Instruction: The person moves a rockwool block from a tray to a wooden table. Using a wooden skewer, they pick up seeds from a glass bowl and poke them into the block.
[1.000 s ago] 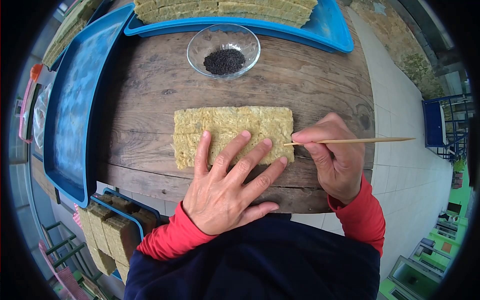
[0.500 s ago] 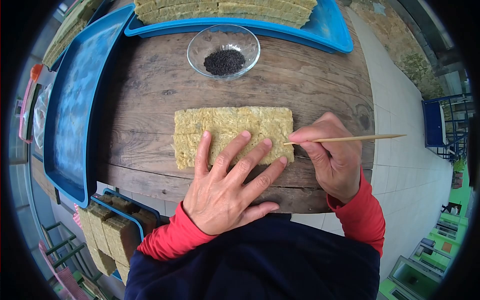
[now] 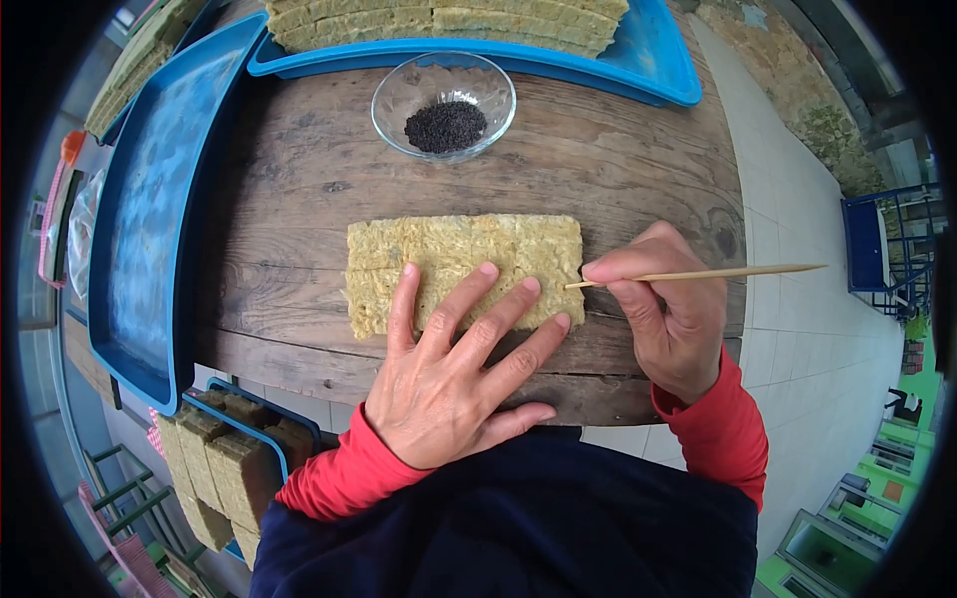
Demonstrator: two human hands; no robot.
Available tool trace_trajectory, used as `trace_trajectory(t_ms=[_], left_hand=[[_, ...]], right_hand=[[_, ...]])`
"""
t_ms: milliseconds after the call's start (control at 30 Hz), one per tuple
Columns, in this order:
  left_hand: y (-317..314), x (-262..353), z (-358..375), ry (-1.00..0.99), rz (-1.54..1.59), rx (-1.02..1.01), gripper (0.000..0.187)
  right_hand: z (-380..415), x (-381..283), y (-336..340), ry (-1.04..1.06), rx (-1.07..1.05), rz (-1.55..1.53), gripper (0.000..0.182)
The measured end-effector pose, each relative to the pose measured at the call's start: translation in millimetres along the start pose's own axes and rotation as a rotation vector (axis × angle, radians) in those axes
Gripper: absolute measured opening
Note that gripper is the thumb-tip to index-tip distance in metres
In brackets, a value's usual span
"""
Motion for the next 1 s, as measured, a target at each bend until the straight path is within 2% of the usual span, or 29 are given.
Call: trace_trajectory(t_ms=[467, 533, 733, 1000], left_hand=[[-0.7, 0.1, 1.0, 0.001, 0.005, -0.001, 0.062], [-1.5, 0.7, 2.8, 0.000, -0.018, 0.123, 0.059], [-6.9, 0.5, 9.4, -0.011, -0.035, 0.261, 0.053], [-8.5, -0.1, 6.7, -0.001, -0.026, 0.246, 0.053]], right_hand=[[-1.1, -2.0, -0.6, 0.009, -0.037, 0.014, 0.009], [-0.5, -3.0, 0.5, 0.020, -0.023, -0.009, 0.009], [1.2, -3.0, -3.6, 0.045, -0.074, -0.055, 0.011], [-0.9, -7.6, -6.1, 0.073, -0.123, 0.000, 0.010]])
Point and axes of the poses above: each hand's wrist, its own z-axis away from the middle knuckle, its own y-axis out of the back of the hand, x = y × z, the point moved 1 cm from there along -z, towards the middle knuckle, and after that the axes turned 6 degrees about -x, right-handed, at the moved point
